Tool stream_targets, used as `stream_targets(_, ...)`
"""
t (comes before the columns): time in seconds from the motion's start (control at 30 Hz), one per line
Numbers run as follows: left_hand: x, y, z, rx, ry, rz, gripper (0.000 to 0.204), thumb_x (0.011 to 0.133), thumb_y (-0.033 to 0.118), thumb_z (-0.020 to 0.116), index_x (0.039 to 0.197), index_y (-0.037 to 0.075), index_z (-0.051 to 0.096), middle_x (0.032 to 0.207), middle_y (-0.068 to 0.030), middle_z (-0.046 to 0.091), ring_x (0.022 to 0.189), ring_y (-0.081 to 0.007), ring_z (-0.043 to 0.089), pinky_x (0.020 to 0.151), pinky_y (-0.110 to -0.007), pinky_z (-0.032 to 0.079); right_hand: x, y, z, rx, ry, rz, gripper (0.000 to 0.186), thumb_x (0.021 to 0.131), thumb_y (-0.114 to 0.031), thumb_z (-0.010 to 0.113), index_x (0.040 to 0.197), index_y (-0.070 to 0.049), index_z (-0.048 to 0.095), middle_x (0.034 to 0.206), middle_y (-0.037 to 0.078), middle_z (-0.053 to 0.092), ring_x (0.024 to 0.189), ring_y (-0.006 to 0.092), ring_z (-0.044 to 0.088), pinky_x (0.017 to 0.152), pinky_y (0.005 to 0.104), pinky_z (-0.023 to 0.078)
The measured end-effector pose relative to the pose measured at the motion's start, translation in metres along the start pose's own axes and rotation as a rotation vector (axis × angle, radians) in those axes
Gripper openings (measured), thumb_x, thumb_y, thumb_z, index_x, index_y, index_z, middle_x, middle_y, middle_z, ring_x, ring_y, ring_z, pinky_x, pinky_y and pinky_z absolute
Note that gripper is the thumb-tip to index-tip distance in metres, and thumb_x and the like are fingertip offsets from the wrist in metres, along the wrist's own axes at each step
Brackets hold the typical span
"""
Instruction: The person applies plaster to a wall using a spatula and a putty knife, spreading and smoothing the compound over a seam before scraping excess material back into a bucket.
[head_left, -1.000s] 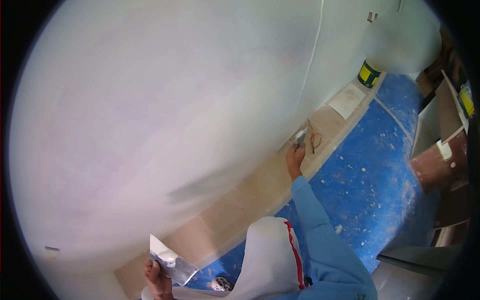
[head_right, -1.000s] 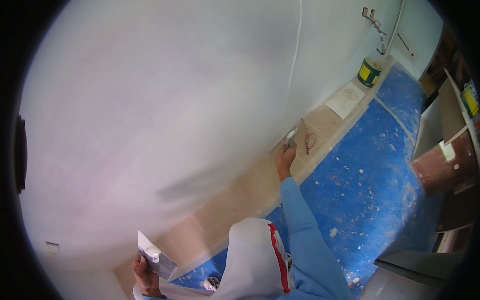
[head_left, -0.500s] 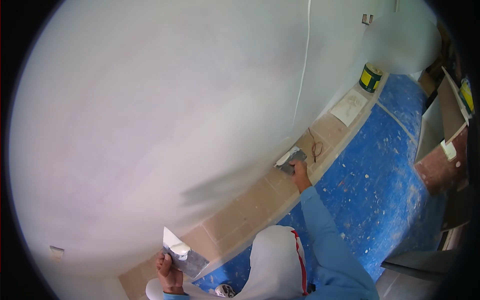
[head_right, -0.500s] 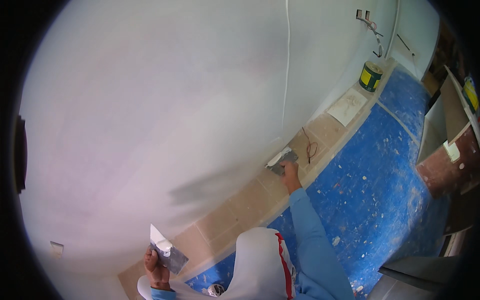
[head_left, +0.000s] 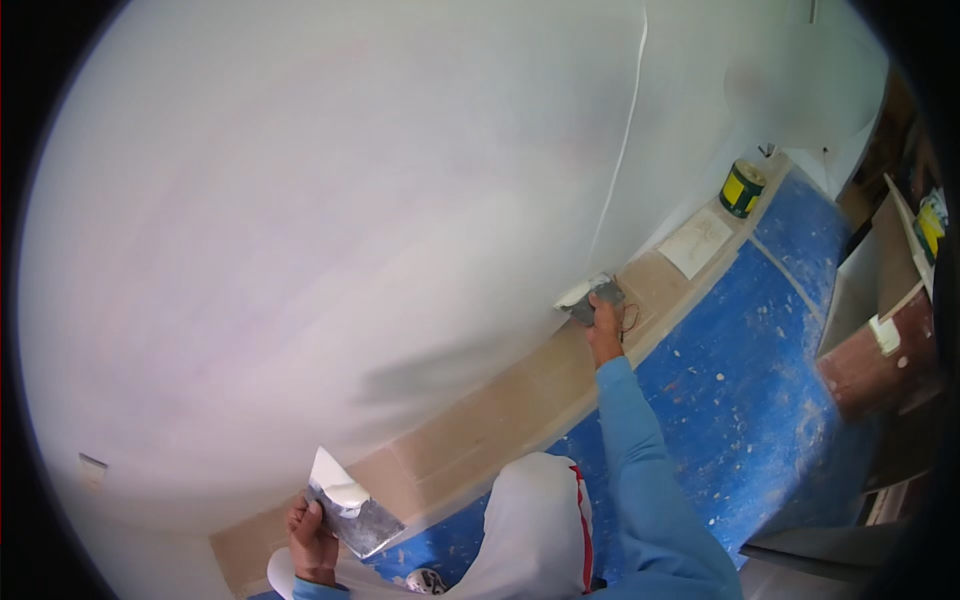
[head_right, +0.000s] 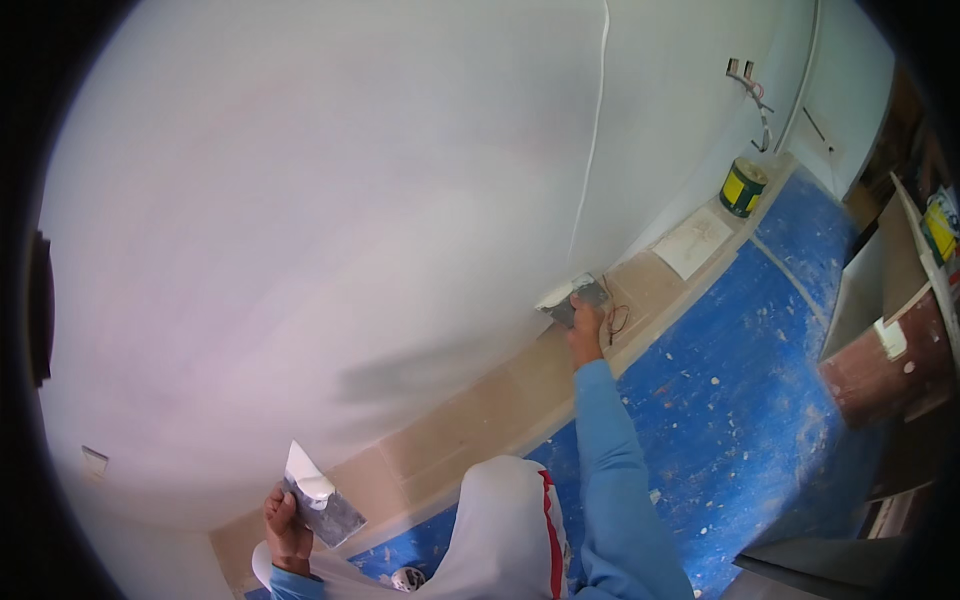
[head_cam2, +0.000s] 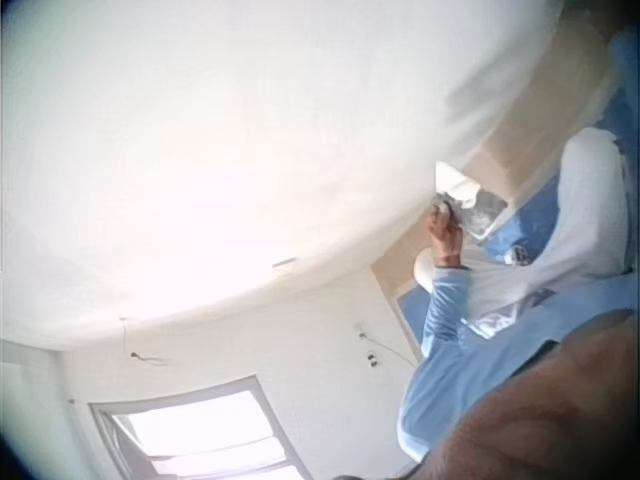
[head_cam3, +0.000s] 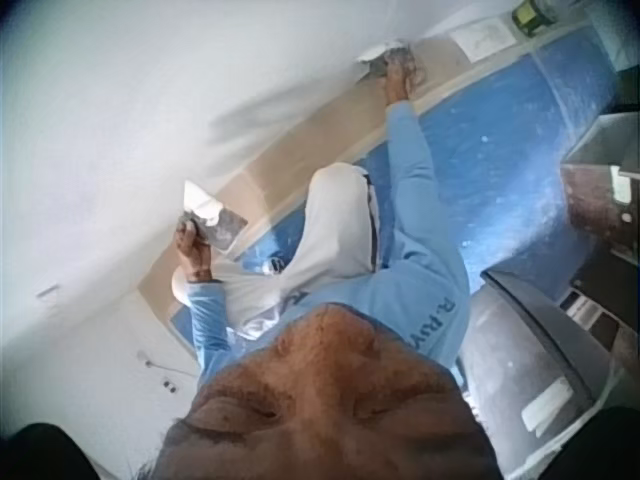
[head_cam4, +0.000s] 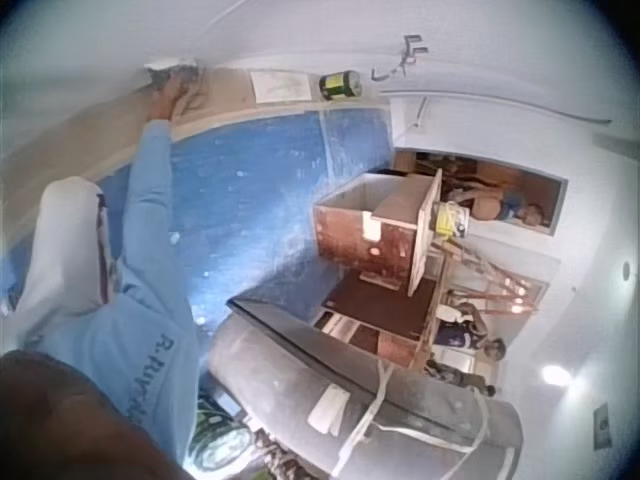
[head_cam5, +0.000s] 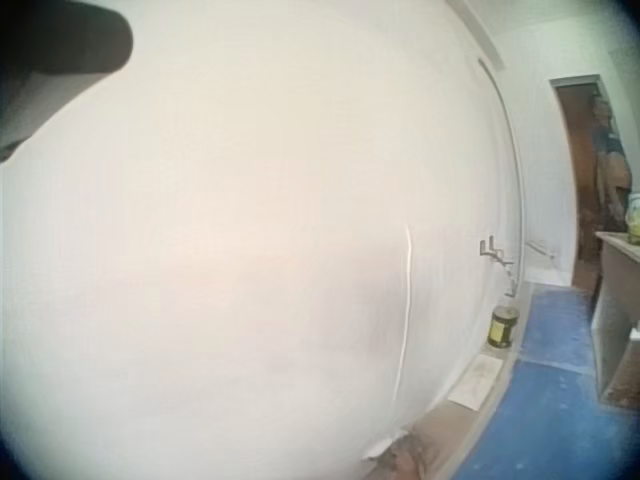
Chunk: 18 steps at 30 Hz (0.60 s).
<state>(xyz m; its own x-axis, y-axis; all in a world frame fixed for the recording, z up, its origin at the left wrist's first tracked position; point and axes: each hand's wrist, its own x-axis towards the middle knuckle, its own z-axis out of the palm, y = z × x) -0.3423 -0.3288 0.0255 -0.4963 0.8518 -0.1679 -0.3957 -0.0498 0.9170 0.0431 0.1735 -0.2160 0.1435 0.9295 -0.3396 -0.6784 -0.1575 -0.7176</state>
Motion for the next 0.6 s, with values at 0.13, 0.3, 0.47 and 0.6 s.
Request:
stream_targets(0.13, 0.0, 0.007, 0.002, -0.001, -0.019, -0.035, 0.024, 0.09, 0.015, 0.063, 0.107, -0.002, 0.063, 0.088, -0.0069, 0.069, 0.069, -0.0122, 0.063, 0.058, -0.023, 0.048, -0.041, -0.038, 0.057, -0.05, 0.02, -0.051, 0.031, 0.09, -0.014, 0.063, 0.119, -0.005, 0.057, 0.108, 0.013, 0.065, 0.094, 0.0366, 0.066, 0.075, 0.0639, 0.053)
stream_targets(0.3, 0.015, 0.011, 0.009, -0.072, -0.105, -0.145, 0.025, 0.089, 0.015, 0.061, 0.105, -0.004, 0.064, 0.086, -0.0079, 0.069, 0.064, -0.011, 0.061, 0.053, -0.021, 0.047, -0.06, -0.133, 0.106, -0.09, -0.018, -0.205, 0.031, 0.088, -0.01, 0.059, 0.118, -0.002, 0.056, 0.109, 0.017, 0.064, 0.093, 0.0371, 0.066, 0.072, 0.0628, 0.055)
stream_targets(0.47, 0.025, 0.019, -0.003, 0.004, -0.15, -0.172, 0.023, 0.088, 0.013, 0.058, 0.101, -0.005, 0.066, 0.077, -0.0068, 0.068, 0.056, -0.0093, 0.058, 0.047, -0.021, 0.044, -0.094, -0.202, 0.164, -0.14, -0.026, -0.273, 0.042, 0.089, -0.011, 0.054, 0.13, -0.001, 0.048, 0.118, 0.02, 0.059, 0.1, 0.0421, 0.063, 0.077, 0.0665, 0.054)
stream_targets(0.6, 0.027, 0.017, -0.013, 0.019, -0.145, -0.183, 0.022, 0.088, 0.013, 0.057, 0.099, -0.005, 0.066, 0.074, -0.0055, 0.068, 0.053, -0.009, 0.057, 0.047, -0.021, 0.044, -0.116, -0.239, 0.204, -0.158, -0.058, -0.33, 0.044, 0.09, -0.013, 0.051, 0.132, -0.001, 0.046, 0.127, 0.02, 0.053, 0.106, 0.0445, 0.06, 0.079, 0.0675, 0.053)
